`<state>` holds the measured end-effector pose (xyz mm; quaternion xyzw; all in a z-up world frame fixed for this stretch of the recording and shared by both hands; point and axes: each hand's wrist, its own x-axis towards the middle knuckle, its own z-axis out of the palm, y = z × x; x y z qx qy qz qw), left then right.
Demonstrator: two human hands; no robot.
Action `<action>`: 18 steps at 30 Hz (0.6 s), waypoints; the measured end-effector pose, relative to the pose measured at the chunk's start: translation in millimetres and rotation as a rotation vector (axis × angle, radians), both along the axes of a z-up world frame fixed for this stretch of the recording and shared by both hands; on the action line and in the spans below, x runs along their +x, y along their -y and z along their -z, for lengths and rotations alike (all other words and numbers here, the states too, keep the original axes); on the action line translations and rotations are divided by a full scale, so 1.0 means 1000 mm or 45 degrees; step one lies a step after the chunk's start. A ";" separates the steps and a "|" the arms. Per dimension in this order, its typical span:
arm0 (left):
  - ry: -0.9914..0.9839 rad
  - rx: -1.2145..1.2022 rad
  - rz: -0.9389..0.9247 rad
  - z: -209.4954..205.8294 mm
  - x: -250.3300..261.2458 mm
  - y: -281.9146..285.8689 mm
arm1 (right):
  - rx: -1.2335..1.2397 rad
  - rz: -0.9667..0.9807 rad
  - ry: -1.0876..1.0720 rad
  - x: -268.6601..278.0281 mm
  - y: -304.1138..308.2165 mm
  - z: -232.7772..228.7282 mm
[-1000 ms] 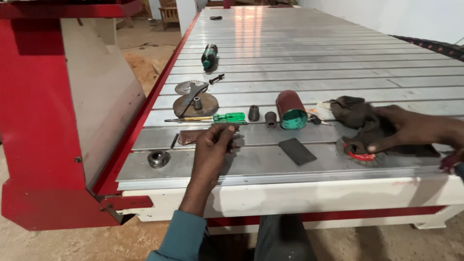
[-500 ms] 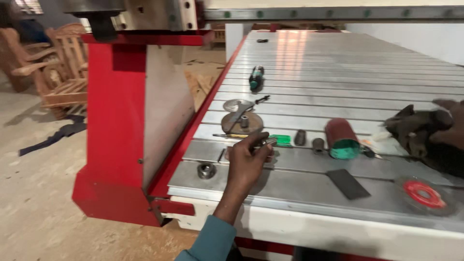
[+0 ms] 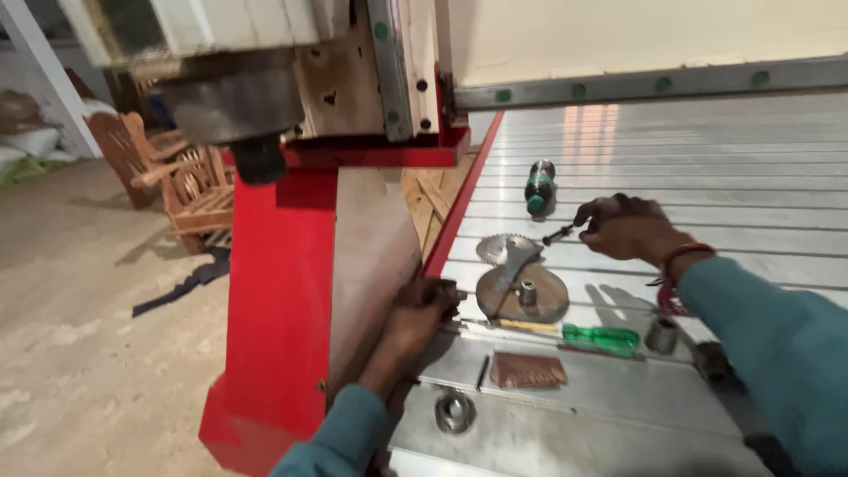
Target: The person handles and wipes down various small metal machine components, including a collet and a small threaded part, using a dark cloth on a large industrial machine table.
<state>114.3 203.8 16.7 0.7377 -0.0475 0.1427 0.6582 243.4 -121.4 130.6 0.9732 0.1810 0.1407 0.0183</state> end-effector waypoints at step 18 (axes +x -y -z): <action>-0.169 0.192 -0.149 0.057 0.032 -0.018 | 0.316 0.042 -0.130 0.185 -0.087 0.075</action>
